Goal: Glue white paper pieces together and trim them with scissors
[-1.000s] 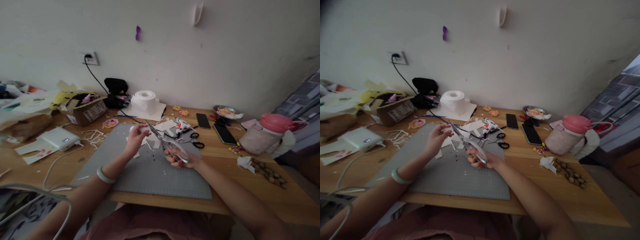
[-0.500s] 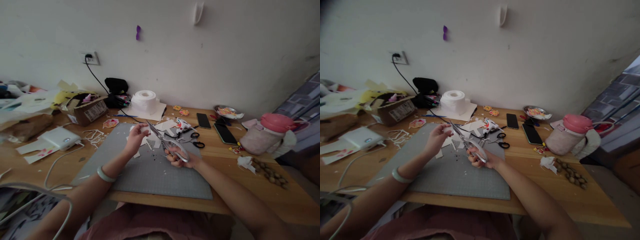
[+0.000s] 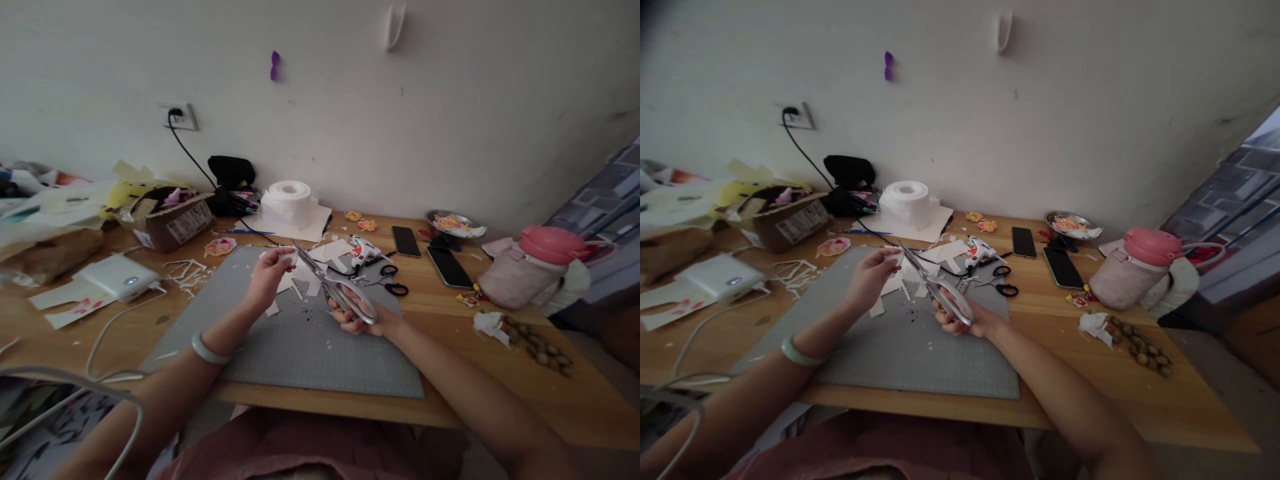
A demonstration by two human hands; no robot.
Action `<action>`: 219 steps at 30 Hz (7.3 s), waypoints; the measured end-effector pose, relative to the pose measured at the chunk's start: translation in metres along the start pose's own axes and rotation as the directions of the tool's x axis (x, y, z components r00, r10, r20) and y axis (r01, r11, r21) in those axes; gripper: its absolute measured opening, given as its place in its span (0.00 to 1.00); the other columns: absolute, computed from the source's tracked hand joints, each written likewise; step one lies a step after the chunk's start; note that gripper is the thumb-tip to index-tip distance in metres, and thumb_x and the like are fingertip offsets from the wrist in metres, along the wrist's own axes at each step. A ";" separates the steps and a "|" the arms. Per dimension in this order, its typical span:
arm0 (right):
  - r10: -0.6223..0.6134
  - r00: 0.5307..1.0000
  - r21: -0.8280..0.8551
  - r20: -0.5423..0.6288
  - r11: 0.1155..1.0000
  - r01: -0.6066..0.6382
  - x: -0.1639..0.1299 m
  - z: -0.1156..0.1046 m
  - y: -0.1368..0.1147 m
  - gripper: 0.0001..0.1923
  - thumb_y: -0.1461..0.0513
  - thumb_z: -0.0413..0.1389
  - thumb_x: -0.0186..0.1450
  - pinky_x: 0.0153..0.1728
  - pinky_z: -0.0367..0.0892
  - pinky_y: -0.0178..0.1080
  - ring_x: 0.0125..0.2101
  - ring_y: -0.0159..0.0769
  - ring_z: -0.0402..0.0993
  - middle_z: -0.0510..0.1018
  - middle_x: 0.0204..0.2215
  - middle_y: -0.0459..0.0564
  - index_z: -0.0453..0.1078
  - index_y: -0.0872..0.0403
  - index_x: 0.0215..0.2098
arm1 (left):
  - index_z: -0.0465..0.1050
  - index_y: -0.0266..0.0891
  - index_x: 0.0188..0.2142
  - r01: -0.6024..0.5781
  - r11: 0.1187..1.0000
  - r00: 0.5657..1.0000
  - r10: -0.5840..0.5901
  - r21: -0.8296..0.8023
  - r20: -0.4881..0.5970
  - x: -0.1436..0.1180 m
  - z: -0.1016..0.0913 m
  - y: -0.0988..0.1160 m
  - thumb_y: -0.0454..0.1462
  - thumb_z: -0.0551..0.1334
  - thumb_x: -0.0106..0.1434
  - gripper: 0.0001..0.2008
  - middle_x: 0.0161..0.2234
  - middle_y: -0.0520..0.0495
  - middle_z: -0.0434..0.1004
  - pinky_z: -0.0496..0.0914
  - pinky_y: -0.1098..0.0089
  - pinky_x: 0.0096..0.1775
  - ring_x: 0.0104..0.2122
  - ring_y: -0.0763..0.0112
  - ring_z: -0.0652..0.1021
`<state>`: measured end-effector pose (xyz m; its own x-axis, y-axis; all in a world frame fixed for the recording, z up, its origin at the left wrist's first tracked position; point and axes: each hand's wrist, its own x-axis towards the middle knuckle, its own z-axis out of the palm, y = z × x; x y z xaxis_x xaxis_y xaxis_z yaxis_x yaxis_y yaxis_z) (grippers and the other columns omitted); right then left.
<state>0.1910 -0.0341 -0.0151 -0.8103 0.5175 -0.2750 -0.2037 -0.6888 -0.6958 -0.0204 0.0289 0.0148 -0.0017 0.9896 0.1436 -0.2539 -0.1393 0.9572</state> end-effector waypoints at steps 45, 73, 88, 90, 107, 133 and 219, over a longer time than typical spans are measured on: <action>-0.029 0.999 -0.061 -0.017 0.998 0.028 -0.003 0.011 -0.002 0.19 0.49 0.58 0.57 0.12 0.35 0.26 0.11 0.19 0.41 0.58 0.16 0.34 0.56 0.52 0.31 | 0.70 0.37 0.29 0.065 0.998 0.998 -0.065 -0.019 0.025 -0.002 0.004 0.000 0.38 0.68 0.42 0.14 0.22 0.54 0.71 0.63 0.72 0.32 0.24 0.75 0.71; -0.038 0.999 0.011 -0.037 0.999 0.038 -0.001 0.004 0.003 0.25 0.43 0.59 0.53 0.12 0.32 0.27 0.09 0.19 0.44 0.60 0.14 0.34 0.55 0.52 0.32 | 0.66 0.40 0.33 0.026 0.998 0.999 -0.024 -0.052 0.045 -0.003 0.003 0.001 0.40 0.66 0.45 0.16 0.24 0.56 0.69 0.65 0.73 0.28 0.22 0.78 0.70; -0.007 0.996 0.003 -0.091 1.000 0.007 0.000 0.005 -0.001 0.20 0.45 0.52 0.60 0.12 0.30 0.28 0.09 0.20 0.43 0.56 0.14 0.34 0.55 0.52 0.31 | 0.63 0.40 0.35 0.045 0.999 0.998 -0.044 -0.020 0.042 -0.003 0.004 0.001 0.37 0.67 0.43 0.19 0.23 0.55 0.72 0.64 0.73 0.27 0.22 0.76 0.71; -0.007 0.997 0.005 -0.082 1.000 0.007 -0.001 0.006 -0.002 0.20 0.46 0.53 0.58 0.12 0.31 0.28 0.09 0.20 0.43 0.56 0.14 0.34 0.54 0.52 0.31 | 0.63 0.40 0.35 0.039 0.999 0.998 -0.038 -0.021 0.047 -0.002 0.004 0.000 0.37 0.67 0.43 0.19 0.23 0.56 0.72 0.64 0.73 0.27 0.22 0.76 0.71; -0.025 0.993 -0.042 -0.117 0.999 0.020 -0.003 0.014 -0.004 0.19 0.51 0.58 0.55 0.11 0.34 0.26 0.10 0.19 0.43 0.56 0.13 0.32 0.54 0.52 0.29 | 0.69 0.38 0.27 -0.035 0.996 0.996 0.028 0.085 0.081 -0.003 0.001 -0.002 0.38 0.67 0.45 0.10 0.24 0.54 0.71 0.63 0.75 0.27 0.24 0.77 0.69; -0.042 0.996 -0.006 0.078 0.999 0.043 -0.004 0.000 0.000 0.24 0.45 0.59 0.54 0.11 0.40 0.26 0.12 0.20 0.51 0.61 0.17 0.36 0.58 0.53 0.34 | 0.66 0.37 0.29 0.110 0.987 0.993 -0.106 -0.114 0.046 0.001 0.003 0.000 0.37 0.70 0.40 0.17 0.22 0.56 0.69 0.61 0.76 0.24 0.20 0.80 0.67; -0.187 0.982 -0.185 -0.009 0.966 0.182 -0.008 0.020 0.003 0.19 0.52 0.60 0.57 0.13 0.36 0.26 0.13 0.17 0.43 0.57 0.20 0.35 0.65 0.54 0.39 | 0.64 0.37 0.30 -0.006 0.999 0.996 0.003 -0.038 -0.084 0.000 0.004 0.001 0.37 0.65 0.47 0.13 0.23 0.55 0.72 0.73 0.70 0.29 0.22 0.74 0.77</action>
<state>0.1862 -0.0506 -0.0021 -0.7531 0.6415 -0.1458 -0.2425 -0.4767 -0.8449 -0.0167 0.0285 0.0164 -0.0835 0.9886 0.1251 -0.2905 -0.1443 0.9459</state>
